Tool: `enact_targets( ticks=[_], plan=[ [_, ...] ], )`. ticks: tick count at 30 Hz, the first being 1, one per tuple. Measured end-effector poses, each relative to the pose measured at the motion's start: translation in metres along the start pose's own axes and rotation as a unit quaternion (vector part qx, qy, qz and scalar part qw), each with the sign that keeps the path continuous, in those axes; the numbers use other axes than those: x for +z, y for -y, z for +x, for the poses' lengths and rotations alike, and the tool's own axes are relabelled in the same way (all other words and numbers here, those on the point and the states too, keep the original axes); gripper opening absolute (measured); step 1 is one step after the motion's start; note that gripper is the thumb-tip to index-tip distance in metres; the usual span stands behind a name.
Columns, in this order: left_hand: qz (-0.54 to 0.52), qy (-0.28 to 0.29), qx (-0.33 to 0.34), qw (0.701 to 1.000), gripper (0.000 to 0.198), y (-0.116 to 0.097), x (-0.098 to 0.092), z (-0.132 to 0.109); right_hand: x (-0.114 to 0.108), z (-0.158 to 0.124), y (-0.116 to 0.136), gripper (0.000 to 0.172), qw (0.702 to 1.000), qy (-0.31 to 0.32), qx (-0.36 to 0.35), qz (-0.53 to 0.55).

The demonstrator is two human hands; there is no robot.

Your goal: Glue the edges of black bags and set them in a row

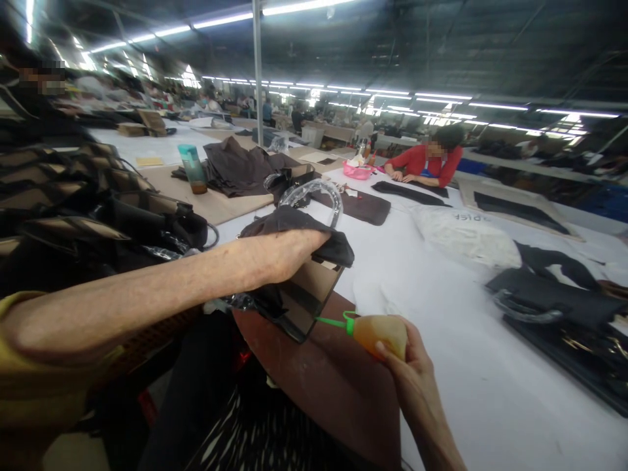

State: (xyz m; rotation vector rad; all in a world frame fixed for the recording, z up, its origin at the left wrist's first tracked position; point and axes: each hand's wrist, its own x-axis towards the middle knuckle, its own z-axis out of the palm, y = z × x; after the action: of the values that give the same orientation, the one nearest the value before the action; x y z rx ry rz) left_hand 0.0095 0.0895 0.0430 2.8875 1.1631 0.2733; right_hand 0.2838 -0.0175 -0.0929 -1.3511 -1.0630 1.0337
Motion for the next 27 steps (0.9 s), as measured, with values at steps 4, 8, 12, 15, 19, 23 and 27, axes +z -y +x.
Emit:
enact_targets(
  ticks=[4, 8, 12, 15, 19, 23, 27],
  plan=[
    [0.037, -0.024, 0.081, 0.996, 0.059, -0.005, 0.029, -0.029, -0.001, 0.007, -0.001, 0.058, 1.000, -0.017, 0.002, -0.005],
    [0.055, 0.020, 0.124, 0.991, 0.062, -0.013, 0.060, -0.047, -0.001, 0.008, -0.007, 0.059, 1.000, -0.021, 0.008, -0.005],
    [0.028, 0.037, 0.119, 0.992, 0.058, -0.013, 0.070, -0.038, 0.001, 0.011, -0.015, 0.057, 0.999, -0.033, -0.005, -0.021],
    [-0.012, 0.041, 0.077, 0.996, 0.052, -0.011, 0.069, -0.029, 0.004, 0.017, -0.023, 0.056, 0.998, -0.045, -0.017, -0.037],
    [-0.081, 0.048, 0.046, 0.995, 0.051, -0.008, 0.074, -0.027, 0.009, 0.026, -0.029, 0.057, 0.998, -0.053, -0.016, -0.024],
    [-0.147, 0.025, 0.053, 0.987, 0.046, -0.005, 0.078, -0.028, 0.014, 0.030, -0.031, 0.055, 0.999, -0.044, -0.012, -0.027],
    [-0.182, 0.021, 0.030, 0.983, 0.037, -0.008, 0.074, -0.028, 0.015, 0.029, -0.032, 0.054, 0.999, -0.037, -0.006, -0.035]
  ],
)
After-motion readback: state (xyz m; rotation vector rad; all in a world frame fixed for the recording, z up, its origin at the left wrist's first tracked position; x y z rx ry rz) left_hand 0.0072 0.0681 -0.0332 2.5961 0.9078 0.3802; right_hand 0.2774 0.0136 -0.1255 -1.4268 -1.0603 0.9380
